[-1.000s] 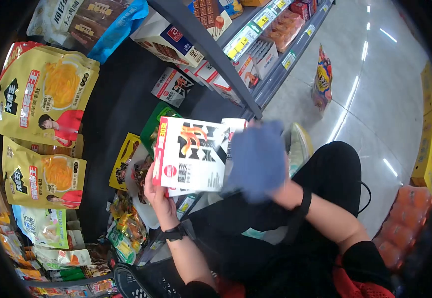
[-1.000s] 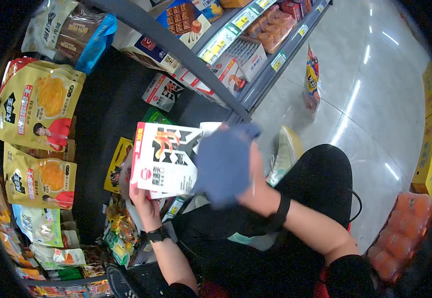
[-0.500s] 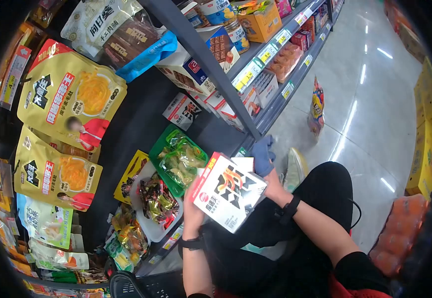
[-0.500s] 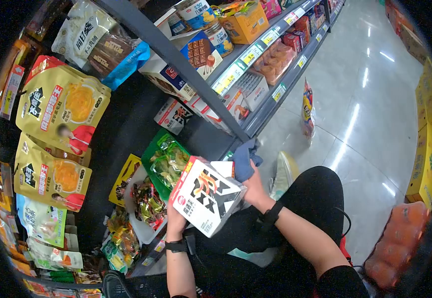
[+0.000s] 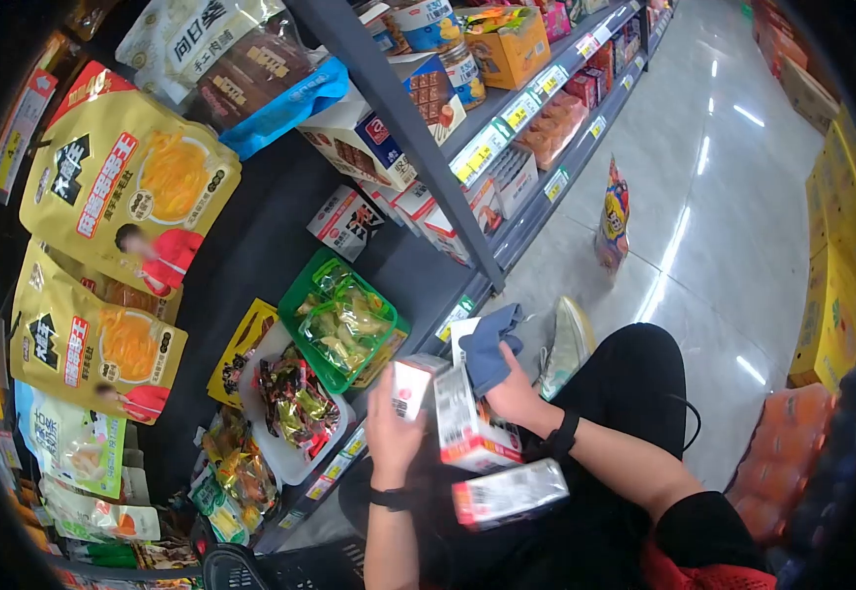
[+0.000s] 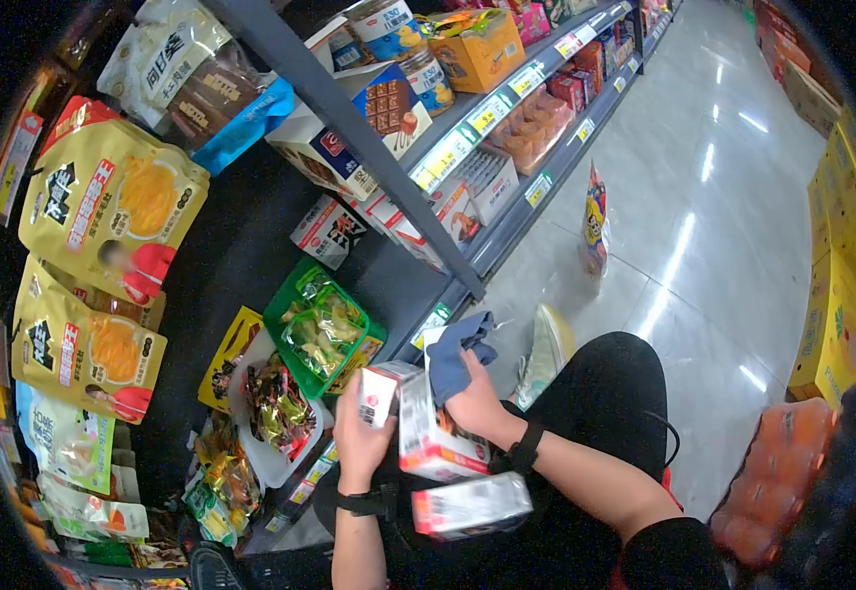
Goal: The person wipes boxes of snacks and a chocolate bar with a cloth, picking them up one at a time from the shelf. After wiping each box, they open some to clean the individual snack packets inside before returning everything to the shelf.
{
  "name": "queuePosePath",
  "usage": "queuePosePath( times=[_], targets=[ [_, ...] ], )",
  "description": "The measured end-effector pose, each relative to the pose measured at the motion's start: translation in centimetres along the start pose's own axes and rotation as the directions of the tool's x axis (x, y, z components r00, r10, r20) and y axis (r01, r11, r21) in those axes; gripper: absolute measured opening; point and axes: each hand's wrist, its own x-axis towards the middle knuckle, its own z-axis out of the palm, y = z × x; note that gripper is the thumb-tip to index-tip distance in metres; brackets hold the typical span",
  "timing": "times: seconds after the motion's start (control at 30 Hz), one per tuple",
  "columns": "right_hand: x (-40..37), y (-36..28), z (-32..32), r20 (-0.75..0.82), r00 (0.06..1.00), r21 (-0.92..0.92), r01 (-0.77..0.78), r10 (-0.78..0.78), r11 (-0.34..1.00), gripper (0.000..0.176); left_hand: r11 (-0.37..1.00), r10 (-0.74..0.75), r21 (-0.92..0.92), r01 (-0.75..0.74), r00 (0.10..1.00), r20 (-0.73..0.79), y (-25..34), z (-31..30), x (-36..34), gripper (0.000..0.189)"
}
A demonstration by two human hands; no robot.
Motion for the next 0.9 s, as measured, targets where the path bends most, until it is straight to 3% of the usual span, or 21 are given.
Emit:
queuePosePath(
  times=[0.03, 0.1, 0.23, 0.33, 0.4, 0.47, 0.53, 0.6, 0.63, 0.67, 0.7, 0.73, 0.77, 0.8, 0.83, 0.87, 0.9],
  targets=[
    [-0.3, -0.1, 0.5, -0.071, 0.997, 0.004, -0.026, 0.026, 1.000, 0.045, 0.995, -0.062, 0.078, 0.056, 0.995, 0.073, 1.0, 0.0, 0.0, 0.088],
    [-0.5, 0.7, 1.2, -0.100, 0.988, -0.056, -0.123, 0.117, 0.991, 0.045, 0.998, -0.069, -0.002, 0.070, 0.991, 0.111, 0.2, 1.1, 0.2, 0.087],
    [0.1, -2.9, -1.0, -0.038, 0.973, -0.125, -0.232, 0.229, 0.965, 0.054, 0.990, -0.136, -0.013, 0.141, 0.971, 0.199, -1.2, 2.7, 0.9, 0.093],
    [0.7, -4.2, -2.3, -0.033, 0.973, -0.038, -0.230, 0.229, 0.972, 0.059, 0.992, -0.114, 0.073, 0.100, 0.966, 0.232, -2.2, 3.6, 1.0, 0.092],
    [0.2, -0.9, -1.4, -0.176, 0.932, -0.022, -0.326, 0.318, 0.945, 0.059, 0.977, -0.054, 0.210, -0.030, 0.922, 0.383, -4.7, 4.0, 0.8, 0.098],
    [1.0, -3.0, -2.5, -0.249, 0.945, 0.094, -0.197, 0.214, 0.976, 0.047, 0.942, -0.169, 0.336, -0.006, 0.857, 0.487, -4.1, 3.4, 1.2, 0.101],
    [1.5, -3.6, -3.8, -0.274, 0.950, 0.120, -0.119, 0.148, 0.986, 0.044, 0.952, -0.018, 0.284, -0.112, 0.907, 0.420, -5.0, 4.3, 1.4, 0.089],
    [1.6, -5.3, -5.1, -0.240, 0.938, 0.316, -0.169, 0.251, 0.934, 0.042, 0.947, 0.183, 0.209, -0.243, 0.945, 0.271, -4.7, 4.6, 1.4, 0.082],
    [2.0, -6.4, -5.8, -0.217, 0.932, 0.408, -0.182, 0.289, 0.895, 0.041, 0.851, 0.244, 0.427, -0.307, 0.950, 0.197, -3.2, 3.3, 1.2, 0.070],
    [2.3, -7.6, -6.7, -0.234, 0.914, 0.427, -0.209, 0.331, 0.880, 0.041, 0.942, 0.003, 0.322, -0.092, 0.964, 0.266, -1.4, 2.3, 1.4, 0.070],
    [2.5, -8.9, -7.8, -0.254, 0.891, 0.446, -0.237, 0.376, 0.863, 0.041, 0.963, -0.220, 0.230, 0.142, 0.906, 0.361, -0.2, 1.5, 1.3, 0.069],
    [2.6, -8.4, -8.7, -0.259, 0.853, 0.467, -0.300, 0.453, 0.832, 0.041, 0.911, -0.410, 0.161, 0.381, 0.780, 0.473, 1.1, 1.0, 0.9, 0.069],
    [2.8, -7.8, -9.5, -0.262, 0.809, 0.490, -0.359, 0.527, 0.794, 0.041, 0.883, -0.437, 0.118, 0.454, 0.706, 0.558, 3.2, 0.5, 0.4, 0.069],
    [2.8, -7.8, -10.1, -0.274, 0.820, 0.507, -0.320, 0.502, 0.800, 0.041, 0.843, -0.457, 0.085, 0.531, 0.623, 0.635, 4.8, 0.8, -0.7, 0.069],
    [3.0, -8.0, -10.6, -0.286, 0.833, 0.524, -0.278, 0.474, 0.805, 0.042, 0.981, -0.073, -0.121, 0.151, 0.868, 0.491, 3.1, 2.6, -3.4, 0.076],
    [3.2, -8.2, -11.0, -0.301, 0.836, 0.541, -0.247, 0.459, 0.804, 0.040, 0.967, -0.162, -0.073, 0.242, 0.815, 0.556, 3.8, 2.1, -2.7, 0.080],
    [3.3, -8.4, -11.3, -0.315, 0.838, 0.558, -0.216, 0.445, 0.802, 0.038, 0.910, -0.219, -0.184, 0.373, 0.806, 0.549, 5.0, 2.0, -3.3, 0.080]
  ],
)
